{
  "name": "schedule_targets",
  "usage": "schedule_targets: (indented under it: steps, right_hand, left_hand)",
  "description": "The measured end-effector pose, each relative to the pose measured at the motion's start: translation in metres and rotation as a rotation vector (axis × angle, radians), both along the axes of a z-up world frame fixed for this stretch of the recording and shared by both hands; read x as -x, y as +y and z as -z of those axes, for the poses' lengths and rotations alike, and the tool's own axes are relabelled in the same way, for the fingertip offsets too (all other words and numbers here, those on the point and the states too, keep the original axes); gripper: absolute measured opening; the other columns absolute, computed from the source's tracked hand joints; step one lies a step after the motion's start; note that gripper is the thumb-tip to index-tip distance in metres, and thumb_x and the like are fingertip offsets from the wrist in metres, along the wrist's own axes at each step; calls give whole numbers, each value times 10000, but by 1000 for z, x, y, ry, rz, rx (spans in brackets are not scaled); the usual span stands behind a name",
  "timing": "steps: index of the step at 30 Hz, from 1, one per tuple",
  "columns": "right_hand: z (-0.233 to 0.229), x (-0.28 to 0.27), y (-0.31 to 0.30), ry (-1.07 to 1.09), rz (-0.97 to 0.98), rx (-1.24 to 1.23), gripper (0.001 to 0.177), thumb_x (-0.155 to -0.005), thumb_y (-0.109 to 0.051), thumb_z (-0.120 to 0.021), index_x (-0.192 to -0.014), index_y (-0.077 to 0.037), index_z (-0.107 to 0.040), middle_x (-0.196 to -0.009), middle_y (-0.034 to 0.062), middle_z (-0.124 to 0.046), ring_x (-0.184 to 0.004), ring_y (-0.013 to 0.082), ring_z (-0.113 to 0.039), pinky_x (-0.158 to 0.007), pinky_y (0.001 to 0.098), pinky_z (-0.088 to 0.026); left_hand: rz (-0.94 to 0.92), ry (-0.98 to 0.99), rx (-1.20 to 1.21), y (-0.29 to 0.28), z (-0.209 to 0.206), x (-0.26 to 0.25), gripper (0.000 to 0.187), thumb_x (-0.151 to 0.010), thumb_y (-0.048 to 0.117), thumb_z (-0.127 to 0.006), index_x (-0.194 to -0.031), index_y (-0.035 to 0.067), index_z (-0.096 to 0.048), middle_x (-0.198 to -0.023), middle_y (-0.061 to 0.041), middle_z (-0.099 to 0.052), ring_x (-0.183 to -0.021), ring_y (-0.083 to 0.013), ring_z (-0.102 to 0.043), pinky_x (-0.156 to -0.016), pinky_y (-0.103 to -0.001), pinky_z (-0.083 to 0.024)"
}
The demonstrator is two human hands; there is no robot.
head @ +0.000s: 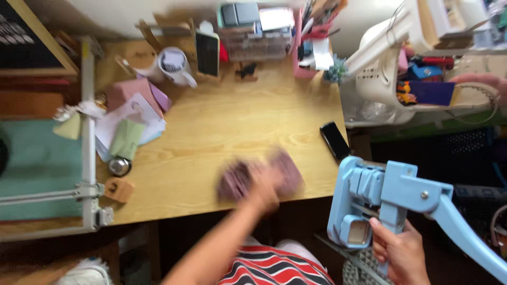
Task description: The person untangles and coils several black cables by hand and organizes them inside a small blue bucket.
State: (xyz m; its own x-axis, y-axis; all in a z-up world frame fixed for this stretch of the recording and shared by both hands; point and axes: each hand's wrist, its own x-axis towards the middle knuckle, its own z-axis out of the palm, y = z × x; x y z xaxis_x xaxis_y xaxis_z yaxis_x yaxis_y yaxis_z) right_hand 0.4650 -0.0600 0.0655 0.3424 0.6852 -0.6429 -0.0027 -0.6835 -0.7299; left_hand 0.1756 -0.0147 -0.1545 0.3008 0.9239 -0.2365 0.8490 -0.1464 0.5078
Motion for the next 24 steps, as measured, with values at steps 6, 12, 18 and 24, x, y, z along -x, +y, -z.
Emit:
schedule_targets:
  steps: [6,12,18,24]
  right_hand:
    - [38,-28,-46,53,-26,-34,377,-887,-19,-676,-1222,39,-514,-689,73,-506,-452,132,-428,-388,318,-352]
    - [134,-101,-89,-17,0,-113,649,-759,43,-681,-1392,18,-542,-826,106,-642,-554,164,-591,-452,342,-490]
    - [194,-122,-83,-127,12,27,645,-756,38,-707,-1383,13,-560,-853,124,-652,-601,189,-599,-498,364,-488]
    - [209,-145,-59,-143,11,104,641,-752,32,-732,-1374,7,-578,-880,141,-662,-647,215,-607,-544,385,-486]
  left_hand:
    - [-317,-744,465,-94,-46,-24,402,-822,-13,-502,-1127,161,-698,-1163,-150,-751,-1160,-336,-732,-1008,-424,-562]
    - [-655,-598,-161,70,-61,106,289,-873,141,-641,-1147,67,-693,-1108,-164,-755,-1048,-339,-729,-893,-425,-568]
    - [-640,-376,-451,200,-22,90,357,-862,201,-705,-1160,33,-604,-1195,-216,-635,-1104,-458,-580,-948,-518,-464]
    - [-710,-138,-409,281,1,55,305,-899,94,-595,-1198,44,-557,-1310,-164,-605,-1156,-467,-508,-994,-579,-400]
